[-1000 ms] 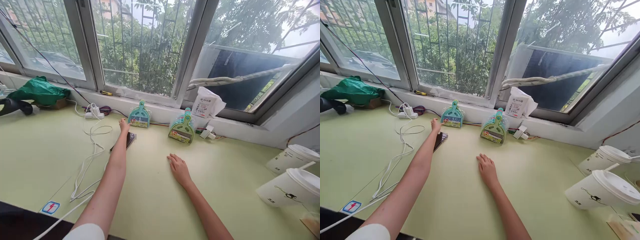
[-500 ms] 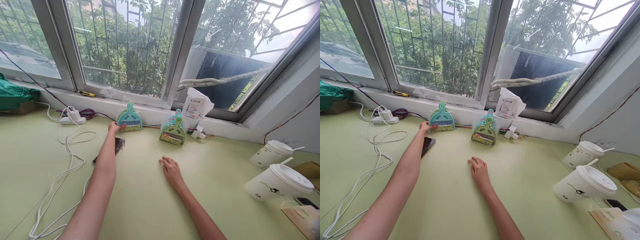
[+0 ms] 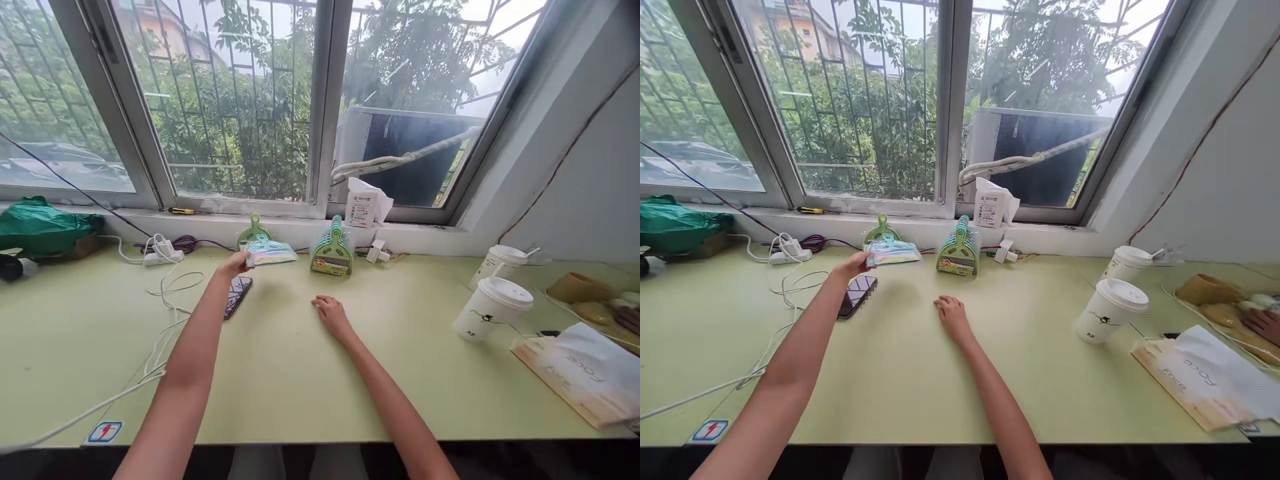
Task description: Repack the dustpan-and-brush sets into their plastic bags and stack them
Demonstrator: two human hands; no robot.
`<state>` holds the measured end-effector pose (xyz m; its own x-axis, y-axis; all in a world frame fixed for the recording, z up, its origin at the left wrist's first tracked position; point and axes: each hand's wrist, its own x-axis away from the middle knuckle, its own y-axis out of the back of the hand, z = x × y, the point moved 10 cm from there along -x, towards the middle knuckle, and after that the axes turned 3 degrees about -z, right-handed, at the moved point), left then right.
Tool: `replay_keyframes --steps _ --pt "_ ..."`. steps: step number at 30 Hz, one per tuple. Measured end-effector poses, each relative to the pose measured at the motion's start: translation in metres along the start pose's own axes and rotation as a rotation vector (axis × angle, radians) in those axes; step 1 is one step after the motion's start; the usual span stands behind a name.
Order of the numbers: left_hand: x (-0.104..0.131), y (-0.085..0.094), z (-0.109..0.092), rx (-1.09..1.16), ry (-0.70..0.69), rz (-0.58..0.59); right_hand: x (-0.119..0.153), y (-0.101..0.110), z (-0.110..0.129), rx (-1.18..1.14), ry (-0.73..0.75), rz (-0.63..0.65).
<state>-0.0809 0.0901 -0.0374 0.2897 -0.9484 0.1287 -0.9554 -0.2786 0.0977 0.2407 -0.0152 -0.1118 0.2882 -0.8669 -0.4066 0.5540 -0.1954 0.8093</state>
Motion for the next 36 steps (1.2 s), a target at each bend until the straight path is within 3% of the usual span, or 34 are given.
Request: replay_keyframes --steps 3,7,9,11,13,19,23,28,31,33,36 --pt "0.050 -0.044 0.024 0.152 0.000 0.172 0.003 0.013 0.001 -0.030 -0.007 -0.061" --pt "0.103 -0.091 0.064 0.412 -0.007 0.182 0.017 0.060 0.013 0.012 -0.023 -0.392" --pt "0.120 -0.118 0.083 0.452 0.006 0.198 0.021 0.062 0.036 0.079 0.100 -0.364" --pt "0.132 -0.144 0.095 0.480 0.001 0.236 0.023 0.051 0.060 0.113 0.255 -0.232" --pt "0.136 -0.159 0.101 0.522 -0.028 0.242 0.025 0.044 0.067 0.094 0.306 -0.158" --pt "0.130 -0.147 0.111 0.595 -0.024 0.163 0.018 0.039 0.020 -0.061 0.035 -0.178" --pt "0.138 -0.147 0.112 0.567 0.018 0.241 0.012 0.041 -0.013 -0.413 -0.160 -0.311" --pt "0.160 -0.163 0.098 0.486 -0.048 0.357 0.010 0.021 -0.048 -0.869 -0.401 -0.293" --pt "0.169 -0.173 0.093 0.453 -0.067 0.443 0.017 0.019 -0.066 -1.000 -0.534 -0.362" --pt "0.170 -0.173 0.090 0.461 -0.091 0.458 0.022 0.023 -0.073 -1.065 -0.580 -0.430" --pt "0.170 -0.171 0.088 0.469 -0.098 0.479 0.019 0.021 -0.067 -1.233 -0.539 -0.382"
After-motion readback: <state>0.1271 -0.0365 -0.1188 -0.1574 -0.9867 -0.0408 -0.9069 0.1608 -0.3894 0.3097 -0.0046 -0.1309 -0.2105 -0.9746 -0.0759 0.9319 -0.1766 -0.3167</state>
